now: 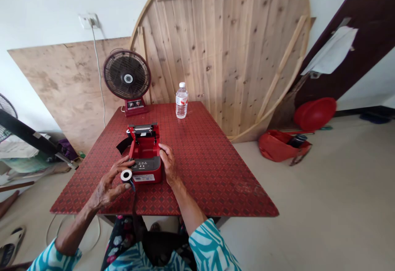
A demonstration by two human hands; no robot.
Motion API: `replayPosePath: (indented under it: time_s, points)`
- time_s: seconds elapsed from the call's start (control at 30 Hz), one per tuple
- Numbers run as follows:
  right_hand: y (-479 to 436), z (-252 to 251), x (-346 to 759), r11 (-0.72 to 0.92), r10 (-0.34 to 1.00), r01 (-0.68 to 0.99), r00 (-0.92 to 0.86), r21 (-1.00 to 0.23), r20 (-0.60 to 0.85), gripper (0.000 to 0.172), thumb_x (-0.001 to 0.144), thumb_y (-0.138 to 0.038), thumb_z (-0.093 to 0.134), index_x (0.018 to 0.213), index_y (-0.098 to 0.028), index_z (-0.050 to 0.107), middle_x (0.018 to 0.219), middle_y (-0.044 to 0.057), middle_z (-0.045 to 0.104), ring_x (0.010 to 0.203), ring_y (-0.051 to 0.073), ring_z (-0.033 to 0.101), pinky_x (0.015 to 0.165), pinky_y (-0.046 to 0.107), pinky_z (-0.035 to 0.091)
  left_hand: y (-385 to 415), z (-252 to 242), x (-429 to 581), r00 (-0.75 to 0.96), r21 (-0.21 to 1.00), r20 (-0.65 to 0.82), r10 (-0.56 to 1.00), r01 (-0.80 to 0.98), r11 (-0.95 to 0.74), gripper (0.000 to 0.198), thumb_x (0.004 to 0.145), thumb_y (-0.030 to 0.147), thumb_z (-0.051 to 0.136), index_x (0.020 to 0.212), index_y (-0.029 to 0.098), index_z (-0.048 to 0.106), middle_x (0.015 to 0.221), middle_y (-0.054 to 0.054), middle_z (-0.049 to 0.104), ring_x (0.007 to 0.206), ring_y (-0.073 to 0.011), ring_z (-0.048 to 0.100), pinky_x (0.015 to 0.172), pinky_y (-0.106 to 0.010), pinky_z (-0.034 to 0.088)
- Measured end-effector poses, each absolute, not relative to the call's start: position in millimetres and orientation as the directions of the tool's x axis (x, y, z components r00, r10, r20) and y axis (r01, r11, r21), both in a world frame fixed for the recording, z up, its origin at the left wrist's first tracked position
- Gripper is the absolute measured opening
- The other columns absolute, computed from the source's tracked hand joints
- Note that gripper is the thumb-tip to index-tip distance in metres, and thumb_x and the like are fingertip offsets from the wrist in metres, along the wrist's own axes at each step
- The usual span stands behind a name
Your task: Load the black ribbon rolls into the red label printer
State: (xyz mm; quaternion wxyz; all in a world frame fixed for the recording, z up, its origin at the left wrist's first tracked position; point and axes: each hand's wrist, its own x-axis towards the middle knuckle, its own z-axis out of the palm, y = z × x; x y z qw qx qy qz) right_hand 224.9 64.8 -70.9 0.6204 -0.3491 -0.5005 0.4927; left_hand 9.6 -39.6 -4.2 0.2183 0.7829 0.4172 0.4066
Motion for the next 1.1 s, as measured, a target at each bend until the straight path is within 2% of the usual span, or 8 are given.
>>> replayPosePath:
  time_s: [1.1]
  points:
    - [63.4,-66.4,224.6,0.234,0.972,-0.253,0.033,-0.939,0.234,0.037,0.083,-0.05,0.058,0.112,-0.029,0.068,0.117,0.001,0.069,0.121,0.024,0.055,0.104,0.042,0.043,-41.9,-3.6,15.5,0.275,0.699,0.453,0.848,0.481,-0.529,0.029,0.084,0.033,0.069,0.109,0.021,0.06,0.135,-0.014,0.059,0.142,-0.0323,0.034,0.111,-0.061,0.032]
